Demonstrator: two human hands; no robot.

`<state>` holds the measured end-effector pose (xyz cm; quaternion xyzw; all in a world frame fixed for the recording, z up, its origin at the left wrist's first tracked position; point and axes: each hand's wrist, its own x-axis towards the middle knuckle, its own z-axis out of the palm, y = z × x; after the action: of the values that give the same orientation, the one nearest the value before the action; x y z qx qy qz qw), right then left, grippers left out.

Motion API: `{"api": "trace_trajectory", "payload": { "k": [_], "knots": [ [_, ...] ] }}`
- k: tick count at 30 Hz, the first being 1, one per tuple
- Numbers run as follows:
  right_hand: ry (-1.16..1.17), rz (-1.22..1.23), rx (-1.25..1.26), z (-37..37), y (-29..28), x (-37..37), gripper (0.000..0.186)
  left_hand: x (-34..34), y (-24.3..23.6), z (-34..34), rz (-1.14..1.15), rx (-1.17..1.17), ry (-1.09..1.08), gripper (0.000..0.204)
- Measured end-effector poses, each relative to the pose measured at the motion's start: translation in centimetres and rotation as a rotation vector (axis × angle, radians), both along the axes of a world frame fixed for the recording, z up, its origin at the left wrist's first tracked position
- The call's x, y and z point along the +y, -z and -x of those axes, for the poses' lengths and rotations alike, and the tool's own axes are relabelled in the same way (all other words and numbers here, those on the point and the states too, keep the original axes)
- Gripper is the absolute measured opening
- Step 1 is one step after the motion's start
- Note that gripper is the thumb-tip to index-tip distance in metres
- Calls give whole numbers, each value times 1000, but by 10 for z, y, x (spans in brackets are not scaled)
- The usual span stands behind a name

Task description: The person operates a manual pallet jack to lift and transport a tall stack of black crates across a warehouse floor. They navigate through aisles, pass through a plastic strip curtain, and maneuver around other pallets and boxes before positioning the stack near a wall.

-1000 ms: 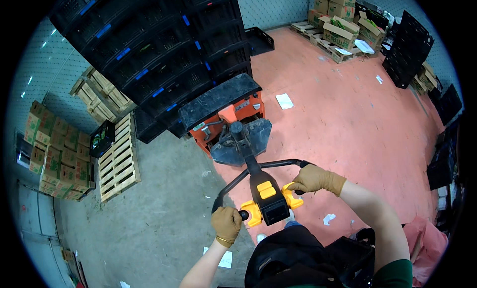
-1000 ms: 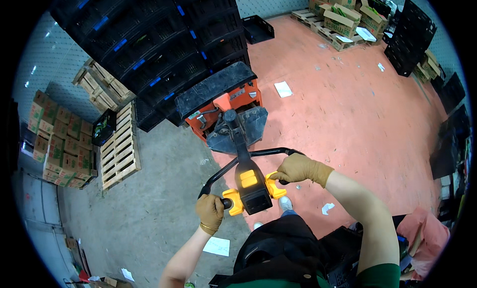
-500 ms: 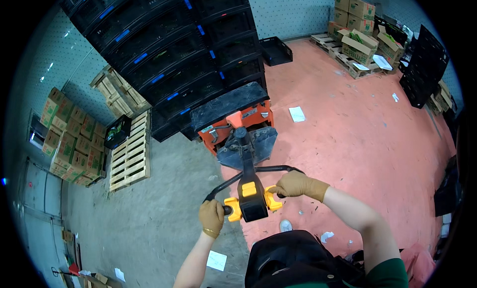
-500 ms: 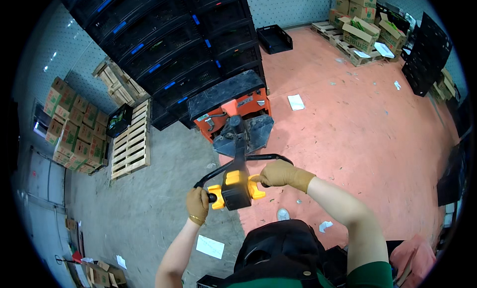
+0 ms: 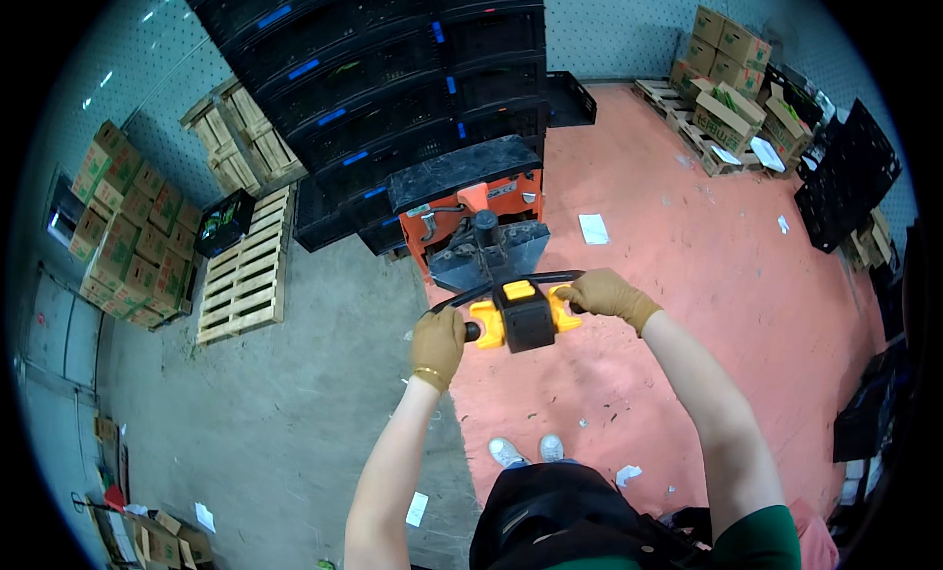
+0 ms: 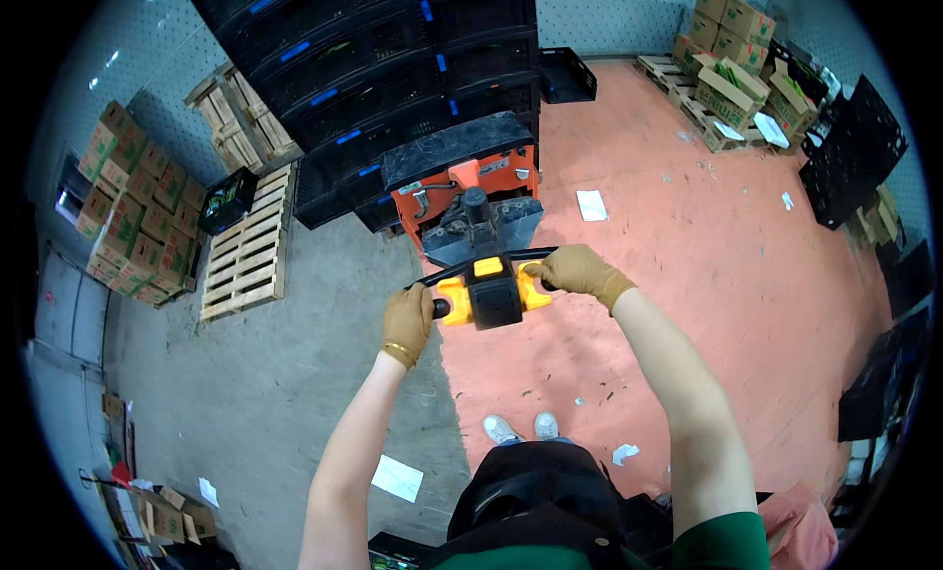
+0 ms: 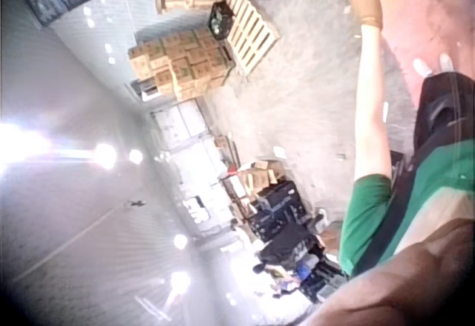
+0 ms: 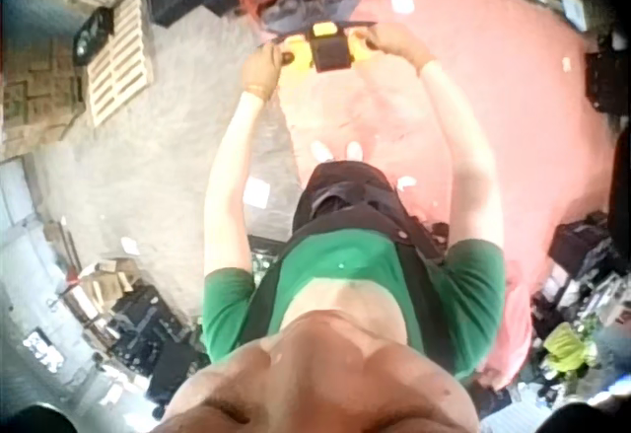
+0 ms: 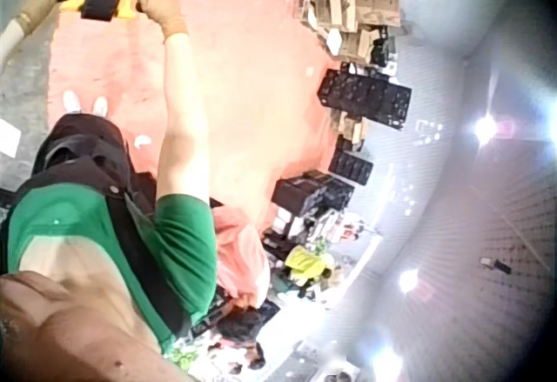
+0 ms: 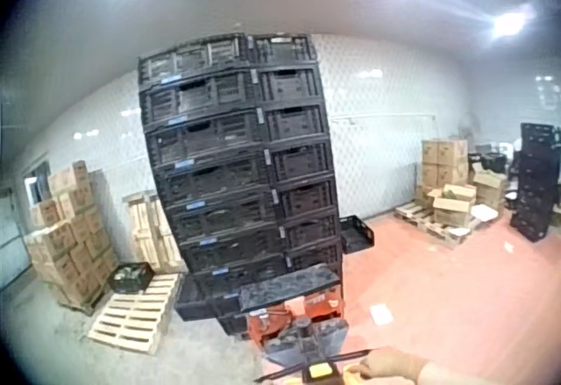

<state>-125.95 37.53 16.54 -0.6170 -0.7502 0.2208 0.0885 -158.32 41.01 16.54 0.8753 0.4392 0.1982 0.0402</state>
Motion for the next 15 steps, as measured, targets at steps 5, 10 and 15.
{"api": "trace_trajectory", "payload": {
  "k": [5, 10, 15],
  "knots": [
    [29, -150, 6, -58, -35, 24, 42, 38, -33, -42, -7, -173, 178, 18],
    [211, -491, 205, -68, -33, 8, 42, 35, -74, -35, 5, -189, 200, 36],
    [433, -758, 537, -40, -31, 28, 43, 51, -34, -15, -7, -655, 29, 39]
  ]
}}
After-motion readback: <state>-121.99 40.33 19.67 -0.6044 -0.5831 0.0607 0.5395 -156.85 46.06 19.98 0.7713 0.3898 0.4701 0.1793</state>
